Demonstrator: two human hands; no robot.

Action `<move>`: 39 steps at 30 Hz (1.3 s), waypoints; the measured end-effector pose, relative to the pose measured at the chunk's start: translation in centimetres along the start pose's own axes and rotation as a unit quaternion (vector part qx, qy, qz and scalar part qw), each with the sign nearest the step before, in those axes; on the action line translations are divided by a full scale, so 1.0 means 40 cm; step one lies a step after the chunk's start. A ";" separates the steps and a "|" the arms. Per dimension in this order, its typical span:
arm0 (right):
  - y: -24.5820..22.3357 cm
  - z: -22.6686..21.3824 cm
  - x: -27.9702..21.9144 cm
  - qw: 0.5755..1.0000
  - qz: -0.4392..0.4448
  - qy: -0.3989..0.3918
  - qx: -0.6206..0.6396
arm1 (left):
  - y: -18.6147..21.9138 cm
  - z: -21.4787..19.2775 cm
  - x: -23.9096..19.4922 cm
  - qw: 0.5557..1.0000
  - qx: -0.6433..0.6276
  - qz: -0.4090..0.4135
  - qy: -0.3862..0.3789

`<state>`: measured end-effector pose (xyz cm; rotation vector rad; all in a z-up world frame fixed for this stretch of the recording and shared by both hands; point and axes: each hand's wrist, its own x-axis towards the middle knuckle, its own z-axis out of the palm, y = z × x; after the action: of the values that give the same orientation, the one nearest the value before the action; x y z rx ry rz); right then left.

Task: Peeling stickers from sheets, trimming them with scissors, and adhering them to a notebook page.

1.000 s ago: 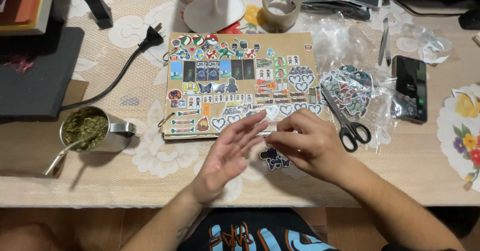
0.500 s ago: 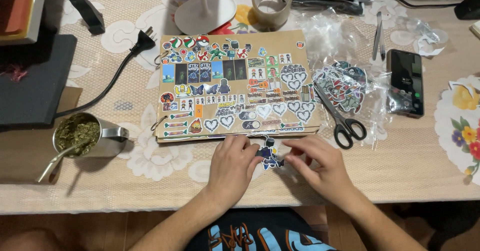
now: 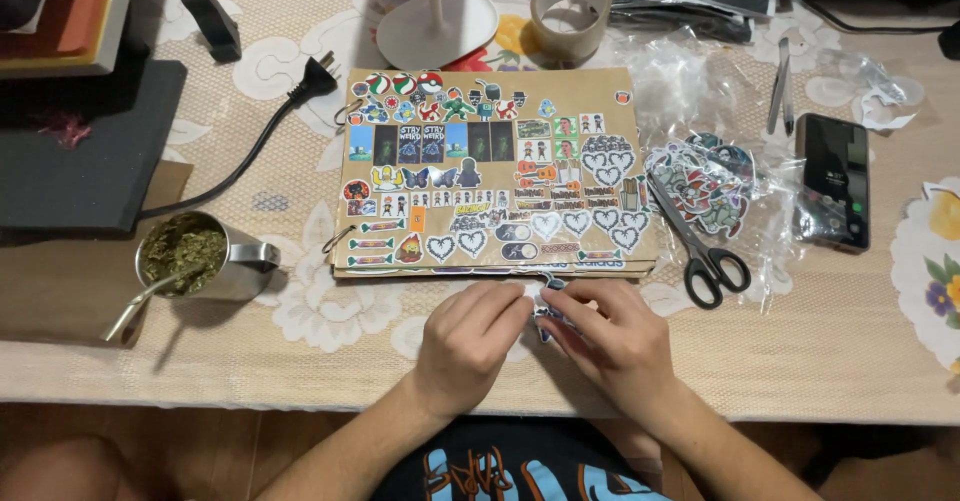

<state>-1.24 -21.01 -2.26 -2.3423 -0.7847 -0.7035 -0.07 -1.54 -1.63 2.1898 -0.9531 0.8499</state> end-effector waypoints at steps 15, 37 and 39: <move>-0.019 -0.044 0.072 0.983 -0.156 0.090 -0.048 | 0.001 -0.079 0.013 0.988 -0.023 0.124 0.088; -0.027 -0.001 0.039 0.990 -0.119 0.065 0.027 | -0.003 -0.077 -0.010 0.981 0.050 0.141 0.122; -0.029 0.005 0.043 0.991 -0.109 0.077 0.007 | -0.005 -0.080 -0.006 0.986 0.051 0.120 0.104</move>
<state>-0.75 -19.49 -0.92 -2.1780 -0.9814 -0.9565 -1.04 0.97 0.12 2.0466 -1.1032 1.2387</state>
